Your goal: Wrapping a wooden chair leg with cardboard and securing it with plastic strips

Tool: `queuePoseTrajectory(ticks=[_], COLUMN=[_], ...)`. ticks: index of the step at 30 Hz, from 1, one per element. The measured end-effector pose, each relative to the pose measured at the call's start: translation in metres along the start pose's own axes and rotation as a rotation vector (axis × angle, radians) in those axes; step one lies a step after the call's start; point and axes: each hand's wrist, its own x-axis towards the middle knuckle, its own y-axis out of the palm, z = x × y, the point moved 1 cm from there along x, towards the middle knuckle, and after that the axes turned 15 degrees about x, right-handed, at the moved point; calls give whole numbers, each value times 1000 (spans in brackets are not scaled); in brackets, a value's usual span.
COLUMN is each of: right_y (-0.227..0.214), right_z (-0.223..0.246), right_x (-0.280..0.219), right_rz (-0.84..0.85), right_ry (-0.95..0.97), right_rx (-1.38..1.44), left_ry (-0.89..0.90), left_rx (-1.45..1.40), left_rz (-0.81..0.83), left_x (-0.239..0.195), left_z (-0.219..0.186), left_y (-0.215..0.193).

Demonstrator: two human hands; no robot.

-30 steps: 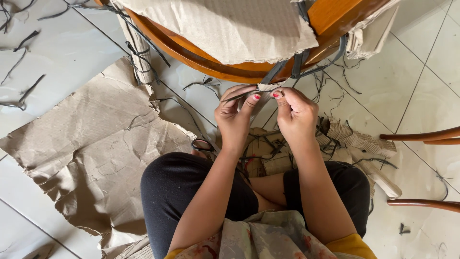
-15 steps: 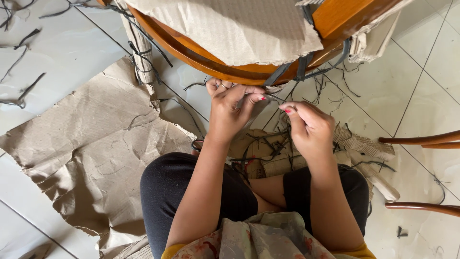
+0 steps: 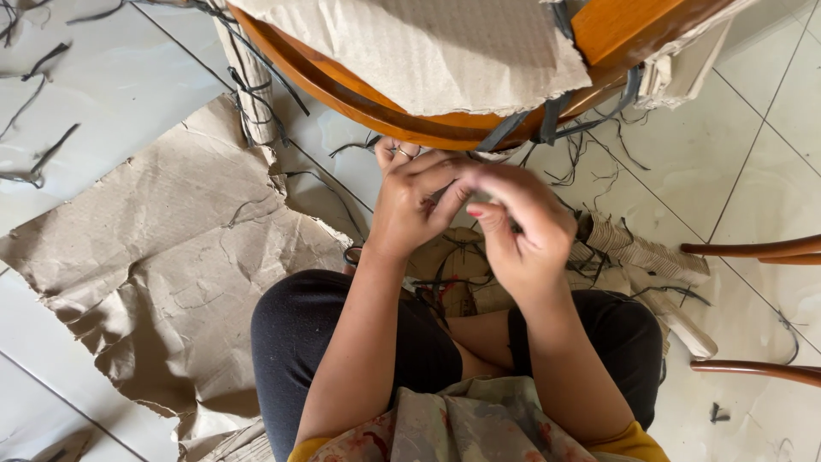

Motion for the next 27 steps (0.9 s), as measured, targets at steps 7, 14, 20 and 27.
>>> queuePoseTrajectory(ticks=[7,14,20,27], right_y=[-4,-6,-4,-7], right_z=[-35,-49,-60,-67], right_x=[-21,-32,-36,-39], right_rz=[-113,-173,-160,-133], right_ry=[-32,-76,-175,-181], right_rx=[-70,-125,-168,-231], left_ry=[-69,-199,-310,-373], left_rx=[-58,-127,-186,-248], left_rz=[62,11,10,24], left_x=[3,2,-2,-13], left_z=[-3,-5,-6,-10], left_y=[1,1,7,10])
